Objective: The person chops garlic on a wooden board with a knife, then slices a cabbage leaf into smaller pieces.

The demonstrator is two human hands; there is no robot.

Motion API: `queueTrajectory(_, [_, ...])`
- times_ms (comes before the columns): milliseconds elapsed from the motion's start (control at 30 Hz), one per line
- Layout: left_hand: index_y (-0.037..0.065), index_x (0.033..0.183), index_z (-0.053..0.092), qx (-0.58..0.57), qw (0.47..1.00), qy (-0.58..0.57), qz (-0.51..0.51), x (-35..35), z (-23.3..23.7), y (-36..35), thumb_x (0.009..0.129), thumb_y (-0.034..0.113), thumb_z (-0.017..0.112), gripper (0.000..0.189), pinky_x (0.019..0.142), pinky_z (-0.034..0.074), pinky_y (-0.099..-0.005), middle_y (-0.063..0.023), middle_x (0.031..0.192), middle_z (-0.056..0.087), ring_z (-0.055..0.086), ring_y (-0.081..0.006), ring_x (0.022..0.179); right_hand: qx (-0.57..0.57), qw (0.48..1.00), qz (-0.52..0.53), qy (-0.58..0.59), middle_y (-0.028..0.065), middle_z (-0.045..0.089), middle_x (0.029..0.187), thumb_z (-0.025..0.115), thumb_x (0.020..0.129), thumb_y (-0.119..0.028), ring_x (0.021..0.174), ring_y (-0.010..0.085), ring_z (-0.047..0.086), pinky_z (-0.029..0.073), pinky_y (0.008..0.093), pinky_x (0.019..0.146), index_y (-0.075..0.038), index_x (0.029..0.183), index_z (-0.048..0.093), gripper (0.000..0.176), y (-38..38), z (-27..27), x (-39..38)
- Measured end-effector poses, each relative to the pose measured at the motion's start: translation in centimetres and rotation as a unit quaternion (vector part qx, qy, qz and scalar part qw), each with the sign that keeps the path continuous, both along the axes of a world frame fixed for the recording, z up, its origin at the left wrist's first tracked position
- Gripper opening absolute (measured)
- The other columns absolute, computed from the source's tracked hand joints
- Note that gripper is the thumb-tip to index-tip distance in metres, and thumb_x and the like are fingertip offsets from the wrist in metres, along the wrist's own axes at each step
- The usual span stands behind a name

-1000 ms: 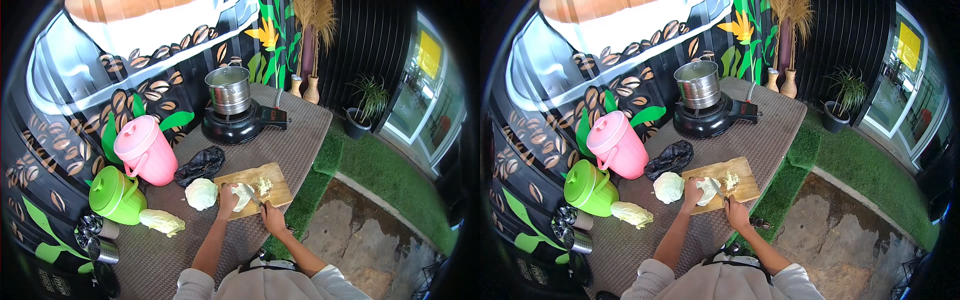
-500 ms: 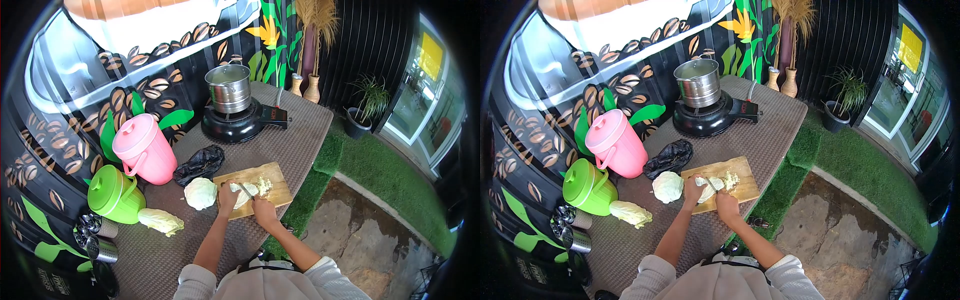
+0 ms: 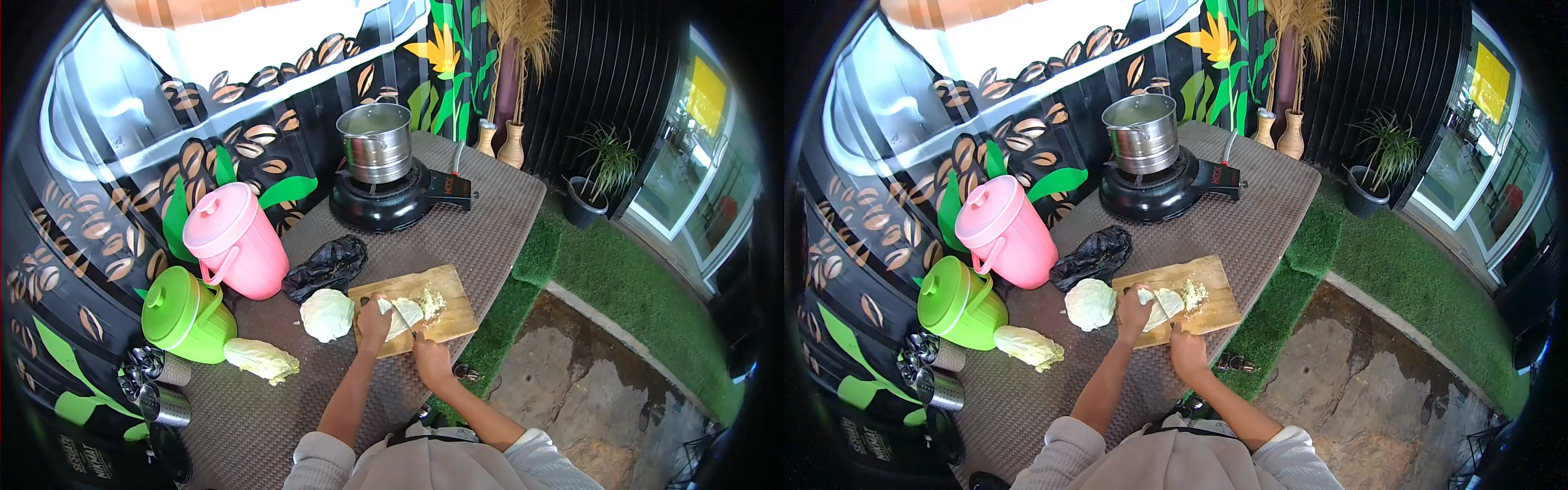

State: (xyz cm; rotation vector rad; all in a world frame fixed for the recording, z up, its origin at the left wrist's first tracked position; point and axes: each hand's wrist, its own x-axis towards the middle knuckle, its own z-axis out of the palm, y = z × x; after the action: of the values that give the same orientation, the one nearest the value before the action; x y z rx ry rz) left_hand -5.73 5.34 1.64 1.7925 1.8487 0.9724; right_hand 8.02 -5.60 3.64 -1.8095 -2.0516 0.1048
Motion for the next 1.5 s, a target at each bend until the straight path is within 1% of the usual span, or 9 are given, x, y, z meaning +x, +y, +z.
queueTrajectory(500, [0.01,0.103,0.061,-0.003,1.0,0.002,0.02,0.1,0.7,-0.9,0.072,0.013,0.075,0.034,0.073,0.049,-0.043,-0.0163,0.093,0.065,0.064,-0.0358,0.087,-0.086,0.995,-0.017,0.052,0.0205,0.062,0.065,0.059,0.088,-0.019,0.059,0.0336,0.064,0.051,0.0439,0.053,0.0,0.089,0.058,0.019,-7.7,3.1,4.9])
queueTrajectory(600, [0.008,0.106,0.06,0.029,1.0,-0.01,0.004,-0.5,0.4,-0.8,0.076,0.007,0.07,0.032,0.074,0.048,-0.0431,-0.0172,0.092,0.066,0.064,-0.0357,0.087,-0.075,0.99,-0.002,0.119,0.0215,0.061,0.065,0.059,0.088,-0.017,0.059,0.0355,0.063,0.05,0.0428,0.053,0.002,0.088,0.059,0.019,-6.7,5.3,6.1])
queueTrajectory(667, [0.006,0.107,0.061,0.105,0.992,-0.051,-0.048,-1.2,0.0,-0.6,0.077,0.003,0.069,0.032,0.076,0.049,-0.0409,-0.0182,0.095,0.066,0.063,-0.0358,0.09,-0.003,0.941,-0.027,0.337,0.0217,0.061,0.065,0.058,0.089,-0.014,0.058,0.0359,0.063,0.047,0.0401,0.053,0.003,0.087,0.057,0.018,-5.8,6.7,5.8])
queueTrajectory(733, [0.005,0.106,0.062,0.1,0.99,-0.091,-0.037,-1.6,1.5,-0.8,0.076,0.001,0.069,0.031,0.076,0.049,-0.0369,-0.0163,0.096,0.067,0.065,-0.0305,0.088,0.027,0.941,-0.033,0.336,0.0188,0.058,0.06,0.057,0.091,-0.013,0.053,0.0291,0.061,0.043,0.0376,0.05,0.003,0.089,0.056,0.017,-4.3,5.1,5.4])
queueTrajectory(800, [0.004,0.104,0.063,0.097,0.987,-0.128,-0.025,-2.6,3.4,-1.0,0.074,0.0,0.07,0.031,0.076,0.049,-0.0329,-0.0143,0.097,0.068,0.066,-0.0252,0.086,-0.042,0.925,-0.052,0.375,0.0219,0.058,0.062,0.057,0.091,-0.014,0.056,0.0367,0.06,0.044,0.0433,0.052,0.002,0.093,0.054,0.017,-2.7,4.5,4.3])
queueTrajectory(967, [0.002,0.104,0.064,0.147,0.965,-0.214,0.027,-7.3,3.1,-0.1,0.073,0.003,0.075,0.033,0.081,0.048,-0.0283,-0.0098,0.099,0.067,0.063,-0.0184,0.091,-0.122,0.822,0.031,0.556,0.0074,0.056,0.073,0.05,0.097,-0.02,0.038,0.0111,0.048,0.037,0.0276,0.038,-0.001,0.094,0.05,0.02,0.2,2.9,-0.6])
queueTrajectory(1267, [-0.001,0.102,0.062,0.316,0.888,-0.265,0.201,-10.7,8.7,-1.9,0.079,-0.006,0.064,0.024,0.084,0.048,-0.0338,-0.0111,0.098,0.065,0.062,-0.0212,0.093,-0.156,0.788,0.037,0.595,0.002,0.048,0.063,0.05,0.097,-0.023,0.038,0.0085,0.044,0.033,0.0254,0.034,-0.004,0.086,0.049,0.022,2.3,1.3,-2.2])
queueTrajectory(1367, [-0.001,0.091,0.063,0.424,0.9,-0.09,0.053,-10.3,10.4,-2.8,0.074,-0.012,0.059,0.021,0.091,0.047,-0.0397,-0.0126,0.094,0.064,0.062,-0.0285,0.089,-0.14,0.789,0.027,0.598,0.001,0.048,0.064,0.049,0.097,-0.024,0.037,0.0075,0.044,0.031,0.0238,0.033,-0.005,0.085,0.049,0.022,2.6,1.5,-1.7])
queueTrajectory(1500, [0.006,0.093,0.067,0.23,0.969,0.061,-0.061,-11.2,6.1,-2.3,0.07,0.001,0.066,0.023,0.093,0.041,-0.0434,-0.0097,0.087,0.061,0.056,-0.0295,0.092,-0.141,0.782,0.028,0.606,0.0011,0.049,0.065,0.049,0.097,-0.023,0.037,0.0076,0.044,0.031,0.0232,0.033,-0.006,0.084,0.048,0.021,2.9,1.2,-1.5])
